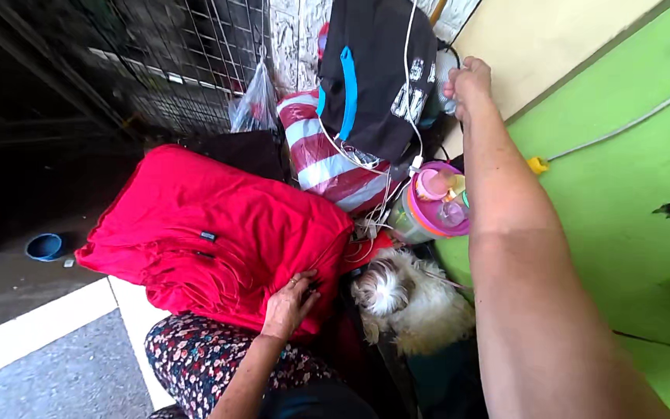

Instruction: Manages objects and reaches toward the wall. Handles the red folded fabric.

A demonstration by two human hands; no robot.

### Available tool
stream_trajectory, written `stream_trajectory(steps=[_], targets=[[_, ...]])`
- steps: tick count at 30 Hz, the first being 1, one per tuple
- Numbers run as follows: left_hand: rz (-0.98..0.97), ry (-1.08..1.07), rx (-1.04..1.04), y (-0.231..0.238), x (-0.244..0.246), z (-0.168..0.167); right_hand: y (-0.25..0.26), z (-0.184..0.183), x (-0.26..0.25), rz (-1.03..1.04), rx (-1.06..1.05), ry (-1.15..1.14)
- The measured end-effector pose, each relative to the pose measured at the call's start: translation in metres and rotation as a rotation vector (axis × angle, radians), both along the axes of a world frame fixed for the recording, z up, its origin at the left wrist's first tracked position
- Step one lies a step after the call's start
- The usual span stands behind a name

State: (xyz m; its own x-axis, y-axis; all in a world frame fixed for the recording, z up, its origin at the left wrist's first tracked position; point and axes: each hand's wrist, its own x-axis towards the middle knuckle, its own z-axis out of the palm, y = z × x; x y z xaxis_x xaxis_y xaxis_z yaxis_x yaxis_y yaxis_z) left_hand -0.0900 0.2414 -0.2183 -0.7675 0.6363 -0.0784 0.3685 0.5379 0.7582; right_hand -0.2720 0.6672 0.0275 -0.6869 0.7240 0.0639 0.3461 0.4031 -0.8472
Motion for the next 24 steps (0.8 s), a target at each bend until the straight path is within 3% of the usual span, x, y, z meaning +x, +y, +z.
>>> stream_trajectory(steps=[8,15,18,22,24], targets=[[0.032,-0.017,0.018,0.003,-0.003,0.004,0.017,-0.005,-0.017,-0.105,0.039,-0.005],[0.047,0.011,0.037,0.006,-0.004,0.002,0.009,0.004,-0.002,-0.152,0.291,-0.241],[0.049,0.035,0.040,0.005,-0.002,0.000,0.007,0.007,0.004,-0.204,0.135,-0.200],[0.055,0.048,0.054,0.005,0.000,-0.001,0.004,0.016,0.018,-0.197,-0.252,0.074],[0.051,0.034,0.054,0.005,-0.001,0.004,0.000,0.029,0.027,-0.169,-0.265,0.120]])
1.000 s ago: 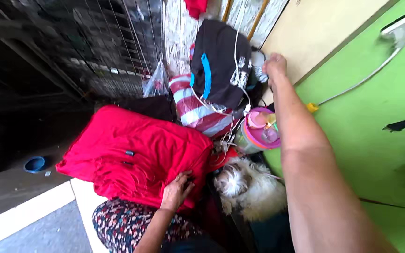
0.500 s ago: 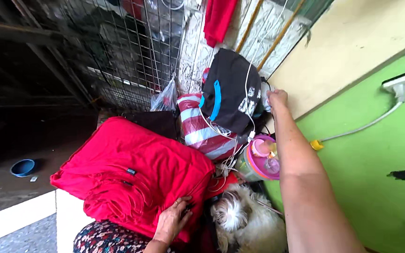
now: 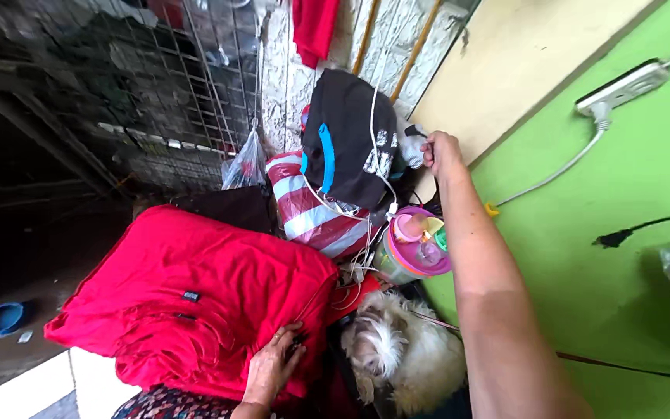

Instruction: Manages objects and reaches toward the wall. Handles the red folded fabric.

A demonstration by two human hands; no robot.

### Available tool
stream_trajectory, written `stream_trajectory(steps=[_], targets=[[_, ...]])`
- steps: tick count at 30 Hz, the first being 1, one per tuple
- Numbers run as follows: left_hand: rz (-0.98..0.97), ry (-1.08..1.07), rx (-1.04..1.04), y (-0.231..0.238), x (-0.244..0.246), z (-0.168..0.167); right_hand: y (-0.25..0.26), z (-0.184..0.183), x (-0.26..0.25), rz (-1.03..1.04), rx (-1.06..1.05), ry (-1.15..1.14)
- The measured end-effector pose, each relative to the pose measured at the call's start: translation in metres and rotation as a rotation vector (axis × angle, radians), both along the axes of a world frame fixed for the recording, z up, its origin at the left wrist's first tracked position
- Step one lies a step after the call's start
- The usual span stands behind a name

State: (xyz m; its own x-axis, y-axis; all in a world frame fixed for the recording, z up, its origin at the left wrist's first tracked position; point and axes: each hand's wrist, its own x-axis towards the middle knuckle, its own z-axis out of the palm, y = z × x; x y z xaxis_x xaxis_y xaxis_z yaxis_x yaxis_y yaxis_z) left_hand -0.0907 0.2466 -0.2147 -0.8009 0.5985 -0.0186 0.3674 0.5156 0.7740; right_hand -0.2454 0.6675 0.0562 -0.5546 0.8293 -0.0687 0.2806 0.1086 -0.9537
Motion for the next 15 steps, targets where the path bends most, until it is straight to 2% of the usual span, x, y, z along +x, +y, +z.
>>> stream_trajectory(steps=[8,12,15], targets=[[-0.054,-0.021,-0.033,-0.004,-0.001,0.004,-0.012,0.045,0.030,0.109,0.155,0.294],[-0.079,-0.032,-0.037,-0.006,-0.001,0.004,-0.012,0.078,0.053,0.152,0.173,0.295],[-0.076,-0.020,-0.022,-0.005,-0.001,0.004,-0.005,0.096,0.077,0.212,0.356,0.230]])
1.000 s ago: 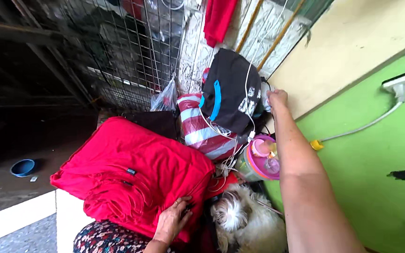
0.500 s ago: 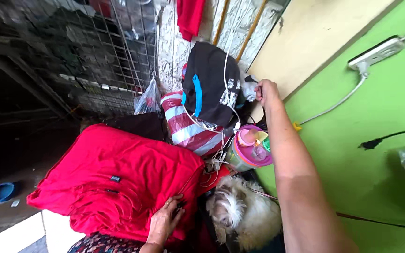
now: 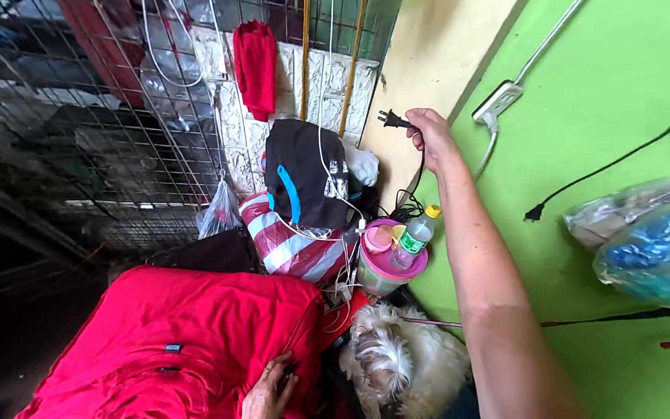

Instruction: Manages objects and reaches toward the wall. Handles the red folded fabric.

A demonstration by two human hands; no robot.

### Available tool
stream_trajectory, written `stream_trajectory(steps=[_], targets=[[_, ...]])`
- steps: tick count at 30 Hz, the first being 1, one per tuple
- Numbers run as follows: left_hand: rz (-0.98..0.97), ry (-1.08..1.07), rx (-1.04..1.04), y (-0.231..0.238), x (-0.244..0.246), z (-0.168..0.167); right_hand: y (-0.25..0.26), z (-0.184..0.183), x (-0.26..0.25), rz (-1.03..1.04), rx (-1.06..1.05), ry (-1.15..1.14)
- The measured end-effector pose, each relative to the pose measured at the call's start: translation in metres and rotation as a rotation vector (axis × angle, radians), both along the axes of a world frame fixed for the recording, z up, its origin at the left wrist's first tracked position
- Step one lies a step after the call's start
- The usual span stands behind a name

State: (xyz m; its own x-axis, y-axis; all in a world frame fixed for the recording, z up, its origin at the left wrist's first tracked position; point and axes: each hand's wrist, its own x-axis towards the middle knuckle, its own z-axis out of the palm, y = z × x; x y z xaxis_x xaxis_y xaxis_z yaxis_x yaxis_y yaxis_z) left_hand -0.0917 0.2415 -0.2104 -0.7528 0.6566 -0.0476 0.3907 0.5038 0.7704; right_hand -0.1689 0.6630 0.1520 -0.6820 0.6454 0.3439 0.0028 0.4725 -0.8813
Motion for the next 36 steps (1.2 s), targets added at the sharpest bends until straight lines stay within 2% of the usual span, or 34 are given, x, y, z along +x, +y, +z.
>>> stream_trajectory(steps=[2,4,12,15,20,30,36], targets=[[0.013,0.030,0.008,0.000,0.001,0.001,0.008,0.003,0.015,0.051,0.130,-0.002],[0.015,0.038,0.018,0.000,0.002,0.003,0.016,0.003,0.027,0.039,0.173,0.062],[-0.023,0.003,0.002,-0.002,-0.001,-0.001,0.053,0.011,0.075,-0.204,0.035,0.312],[-0.024,-0.008,0.000,-0.001,0.000,0.001,0.055,0.019,0.083,-0.370,-0.016,0.377],[-0.023,-0.006,-0.006,-0.001,-0.001,0.003,0.085,0.008,0.083,-0.655,0.068,0.272],[-0.028,-0.009,0.007,0.000,-0.001,0.002,0.094,0.017,0.079,-0.586,0.077,0.179],[0.008,0.023,0.009,0.001,0.002,0.005,0.097,0.019,0.064,-0.626,0.126,0.078]])
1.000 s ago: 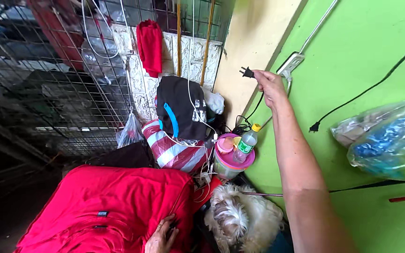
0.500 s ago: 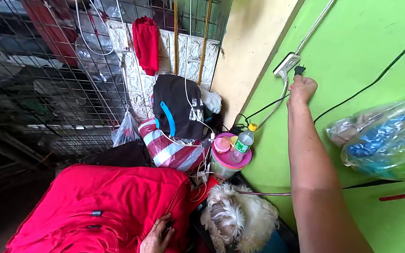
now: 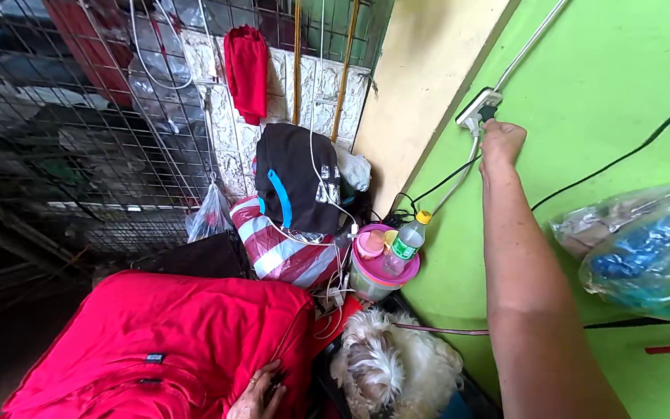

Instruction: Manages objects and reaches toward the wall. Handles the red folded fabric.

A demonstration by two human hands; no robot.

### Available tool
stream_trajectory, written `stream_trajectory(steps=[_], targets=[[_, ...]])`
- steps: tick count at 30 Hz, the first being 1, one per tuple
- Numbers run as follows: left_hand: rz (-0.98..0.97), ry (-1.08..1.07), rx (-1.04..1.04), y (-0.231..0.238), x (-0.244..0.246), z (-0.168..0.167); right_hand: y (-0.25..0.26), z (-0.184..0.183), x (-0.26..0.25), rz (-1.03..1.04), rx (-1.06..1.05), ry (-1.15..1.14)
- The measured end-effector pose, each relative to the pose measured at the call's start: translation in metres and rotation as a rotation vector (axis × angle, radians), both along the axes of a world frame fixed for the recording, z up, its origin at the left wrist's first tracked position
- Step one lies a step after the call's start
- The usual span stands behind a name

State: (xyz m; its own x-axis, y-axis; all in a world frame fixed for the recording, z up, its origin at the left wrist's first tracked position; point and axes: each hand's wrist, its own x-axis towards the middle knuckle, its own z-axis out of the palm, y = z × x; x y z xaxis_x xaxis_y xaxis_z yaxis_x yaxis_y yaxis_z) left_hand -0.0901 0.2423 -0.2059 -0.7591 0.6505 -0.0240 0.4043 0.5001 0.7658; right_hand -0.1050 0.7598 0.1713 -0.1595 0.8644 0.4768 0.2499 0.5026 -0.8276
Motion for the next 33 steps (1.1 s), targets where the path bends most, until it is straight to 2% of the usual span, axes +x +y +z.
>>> stream_trajectory(steps=[8,19,20,21,22,23,24,25,26,27,28,33], targets=[[0.001,0.015,0.008,0.000,0.000,-0.002,0.003,0.005,-0.016,-0.001,-0.010,-0.007],[-0.002,0.028,0.016,0.002,0.001,-0.005,0.003,0.023,-0.034,-0.147,0.055,-0.292],[0.010,0.030,-0.025,0.005,0.004,0.008,0.002,0.025,-0.035,-0.163,0.060,-0.314],[0.005,-0.045,-0.162,0.012,0.007,0.041,0.002,0.028,-0.036,-0.172,0.068,-0.330],[-0.046,-0.281,-0.384,0.024,0.004,0.091,0.002,0.031,-0.038,-0.176,0.076,-0.343],[-0.061,-0.397,-0.501,0.034,0.001,0.117,0.003,0.034,-0.039,-0.180,0.079,-0.355],[-0.049,-0.395,-0.510,0.034,0.001,0.116,0.004,0.036,-0.040,-0.188,0.075,-0.359],[-0.032,-0.282,-0.415,0.026,0.003,0.090,0.007,0.037,-0.041,-0.198,0.070,-0.359],[0.018,-0.069,-0.246,0.014,0.006,0.041,0.012,0.038,-0.041,-0.199,0.067,-0.353],[0.026,-0.017,-0.146,0.007,0.002,0.009,0.017,0.038,-0.040,-0.183,0.066,-0.343],[0.018,-0.032,-0.114,0.004,-0.001,-0.004,0.023,0.039,-0.040,-0.165,0.064,-0.326],[0.026,-0.079,-0.121,0.004,-0.003,-0.009,0.032,0.050,-0.040,-0.168,0.041,-0.314]])
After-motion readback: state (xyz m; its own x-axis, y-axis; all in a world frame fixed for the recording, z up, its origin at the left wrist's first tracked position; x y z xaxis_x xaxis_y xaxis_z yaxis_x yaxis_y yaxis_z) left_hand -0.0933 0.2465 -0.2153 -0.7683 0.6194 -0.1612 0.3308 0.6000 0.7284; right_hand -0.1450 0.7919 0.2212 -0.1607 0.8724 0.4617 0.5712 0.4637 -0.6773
